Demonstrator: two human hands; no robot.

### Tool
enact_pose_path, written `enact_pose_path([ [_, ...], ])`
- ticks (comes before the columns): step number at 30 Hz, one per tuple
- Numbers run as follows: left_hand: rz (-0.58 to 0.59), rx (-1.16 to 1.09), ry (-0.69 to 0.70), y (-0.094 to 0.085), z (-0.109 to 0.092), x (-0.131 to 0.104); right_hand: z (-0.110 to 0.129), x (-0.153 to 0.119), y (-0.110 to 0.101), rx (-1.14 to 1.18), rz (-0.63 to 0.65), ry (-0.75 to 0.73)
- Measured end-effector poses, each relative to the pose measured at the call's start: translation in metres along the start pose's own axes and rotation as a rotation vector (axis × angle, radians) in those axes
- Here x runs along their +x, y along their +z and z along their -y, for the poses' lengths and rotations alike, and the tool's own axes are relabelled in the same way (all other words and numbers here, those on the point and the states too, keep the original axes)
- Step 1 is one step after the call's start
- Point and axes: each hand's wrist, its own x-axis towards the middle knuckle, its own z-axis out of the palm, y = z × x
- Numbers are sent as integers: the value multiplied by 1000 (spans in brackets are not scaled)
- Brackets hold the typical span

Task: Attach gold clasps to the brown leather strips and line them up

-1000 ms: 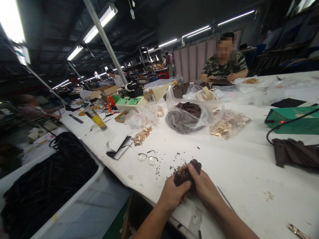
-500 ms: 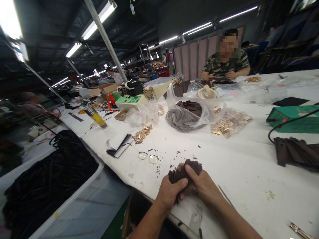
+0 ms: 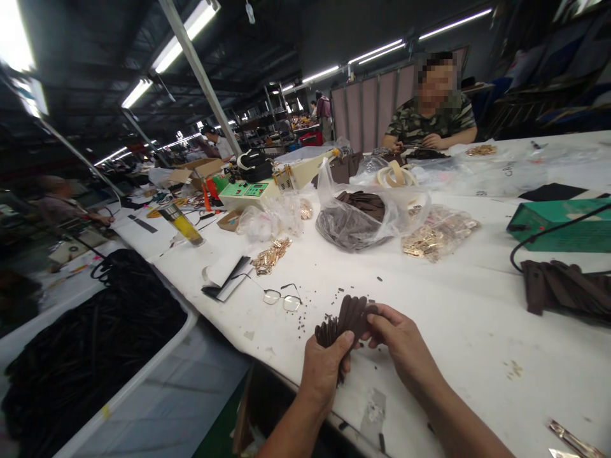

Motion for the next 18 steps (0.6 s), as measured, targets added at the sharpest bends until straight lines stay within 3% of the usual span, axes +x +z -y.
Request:
enact_pose_path([
  [3, -32, 10, 21, 1, 2, 0, -1, 2, 0, -21, -35, 29],
  [8, 28, 46, 36, -2, 3, -2, -5, 4, -2, -40, -38, 104],
  [18, 64, 88, 14, 4, -13, -6, 5, 1, -7, -102, 34, -57],
])
